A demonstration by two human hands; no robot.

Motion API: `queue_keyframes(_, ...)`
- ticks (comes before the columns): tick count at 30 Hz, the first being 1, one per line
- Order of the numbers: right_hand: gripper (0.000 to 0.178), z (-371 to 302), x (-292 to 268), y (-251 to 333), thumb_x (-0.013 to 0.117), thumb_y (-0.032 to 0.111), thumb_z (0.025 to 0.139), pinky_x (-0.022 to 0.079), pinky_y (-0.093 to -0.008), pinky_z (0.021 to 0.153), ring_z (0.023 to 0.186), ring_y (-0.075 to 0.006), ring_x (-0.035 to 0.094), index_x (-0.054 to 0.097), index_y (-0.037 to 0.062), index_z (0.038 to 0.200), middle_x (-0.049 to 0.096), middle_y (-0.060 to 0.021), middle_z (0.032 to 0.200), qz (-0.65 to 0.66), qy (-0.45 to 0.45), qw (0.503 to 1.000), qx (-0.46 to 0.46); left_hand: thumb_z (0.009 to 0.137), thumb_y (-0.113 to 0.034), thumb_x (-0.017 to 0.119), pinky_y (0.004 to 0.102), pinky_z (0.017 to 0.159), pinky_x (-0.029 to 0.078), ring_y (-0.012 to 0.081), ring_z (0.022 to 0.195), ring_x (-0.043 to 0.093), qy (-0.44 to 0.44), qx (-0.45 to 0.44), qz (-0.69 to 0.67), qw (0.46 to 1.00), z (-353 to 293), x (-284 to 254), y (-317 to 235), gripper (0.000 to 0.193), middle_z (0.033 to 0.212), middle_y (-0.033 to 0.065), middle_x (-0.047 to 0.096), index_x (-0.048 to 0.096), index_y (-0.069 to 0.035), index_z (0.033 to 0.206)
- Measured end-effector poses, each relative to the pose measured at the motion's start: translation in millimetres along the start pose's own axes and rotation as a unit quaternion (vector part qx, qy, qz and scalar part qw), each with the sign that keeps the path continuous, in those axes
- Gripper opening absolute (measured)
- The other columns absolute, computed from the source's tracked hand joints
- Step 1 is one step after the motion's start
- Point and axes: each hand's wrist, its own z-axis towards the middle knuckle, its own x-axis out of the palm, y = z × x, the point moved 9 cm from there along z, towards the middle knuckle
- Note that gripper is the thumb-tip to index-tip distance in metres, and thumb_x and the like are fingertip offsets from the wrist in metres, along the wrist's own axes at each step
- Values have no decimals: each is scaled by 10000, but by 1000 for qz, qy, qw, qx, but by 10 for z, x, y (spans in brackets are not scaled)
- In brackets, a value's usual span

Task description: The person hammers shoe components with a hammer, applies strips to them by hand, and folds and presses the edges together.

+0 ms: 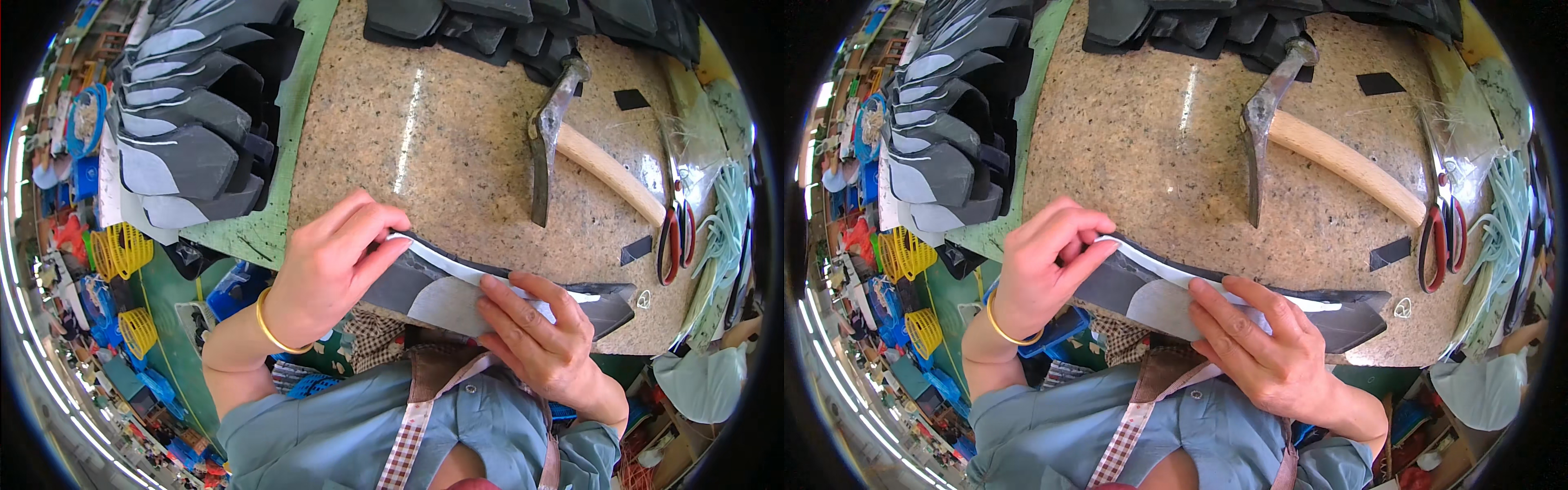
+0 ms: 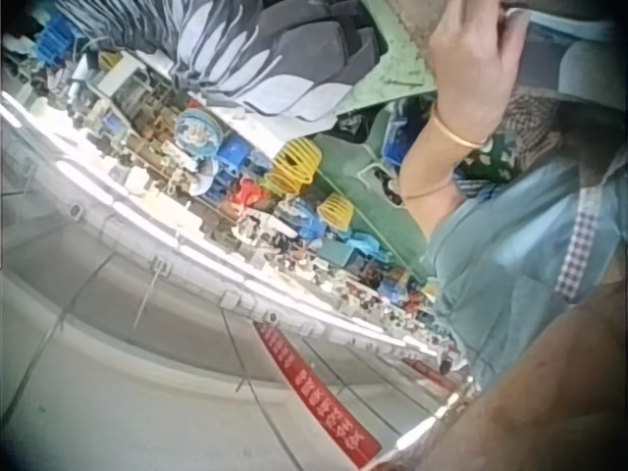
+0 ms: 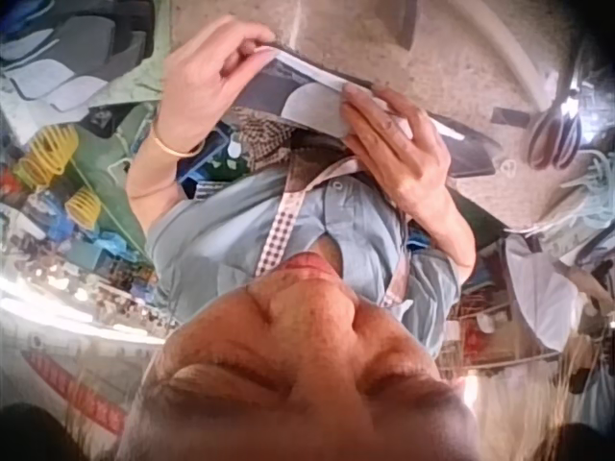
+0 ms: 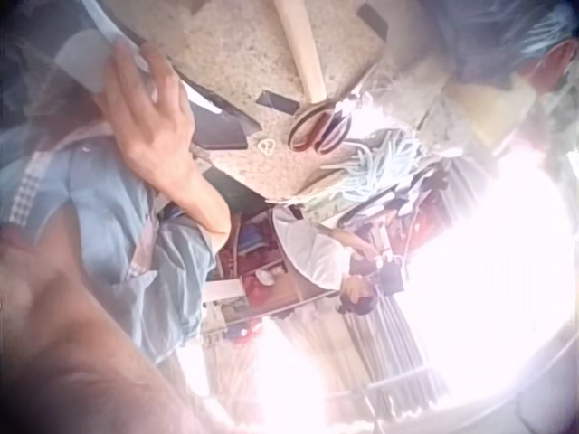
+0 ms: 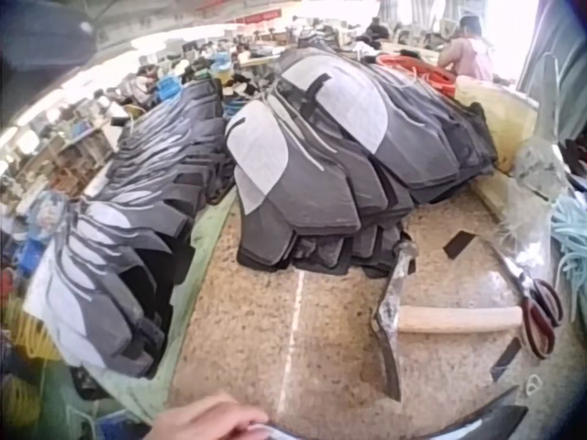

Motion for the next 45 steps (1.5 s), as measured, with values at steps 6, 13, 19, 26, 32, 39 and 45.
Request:
queue_keyframes(6, 488, 23, -18, 94, 735, 158, 650, 548, -351, 815, 1060, -287, 607, 670, -12, 1103, 613, -126, 1283, -60, 62, 996, -18, 666, -248, 859, 288, 566, 397, 166, 662, 488, -60, 9, 80, 995, 43, -213, 103, 379, 766, 7, 492, 610, -82, 900)
queue_keyframes(13, 622, 77, -284, -64, 713, 72, 618, 562, -419, 824, 1045, -353, 639, 558, -87, 1200, 605, -220, 1223, 63, 39, 997, 18, 649, -200, 785, 311, 642, 450, 217, 806, 545, 13, 333, 148, 931, -319, 275, -730, 340, 972, 7, 588, 700, -116, 967)
queue_keyframes(19, 363, -9, -839, 478, 650, 53, 792, 559, -433, 875, 1021, -390, 672, 611, -104, 1117, 674, -236, 1099, -209, -133, 964, -100, 590, -91, 804, 332, 674, 459, 215, 812, 528, -191, 432, 253, 844, -756, -188, -1334, 414, 1021, 37, 618, 725, -76, 996)
queue_keyframes(26, 507, -345, -36, 103, 698, 130, 773, 490, -453, 988, 1204, -396, 560, 567, -111, 1200, 576, -250, 1266, -40, -43, 998, -29, 729, -166, 775, 410, 890, 483, 330, 1021, 572, 8, 272, 94, 958, 66, 258, -923, 378, 1138, 141, 613, 661, -16, 1056)
queue_keyframes(32, 436, -364, -5, 80, 708, 174, 801, 505, -440, 967, 1156, -365, 584, 599, -71, 1144, 594, -225, 1232, -102, -85, 991, -4, 810, -191, 710, 420, 855, 461, 325, 943, 548, 60, 255, 126, 957, 523, 656, -888, 263, 978, 126, 572, 582, 3, 933)
queue_keyframes(39, 398, -453, 75, -5, 692, 147, 795, 513, -434, 955, 1119, -355, 603, 607, -60, 1124, 613, -197, 1180, -81, -72, 994, 22, 771, -146, 694, 323, 673, 552, 268, 908, 647, 95, 299, 217, 924, -149, 801, -1054, 212, 1040, 155, 652, 561, -1, 851)
queue_keyframes(45, 341, -717, -424, 38, 670, 81, 694, 577, -320, 738, 888, -280, 678, 689, -45, 1010, 650, -184, 1096, -101, -147, 984, -27, 730, -182, 713, 313, 695, 558, 237, 877, 638, 56, 278, 196, 939, -186, 851, -1063, 377, 1026, 122, 656, 638, 14, 1043)
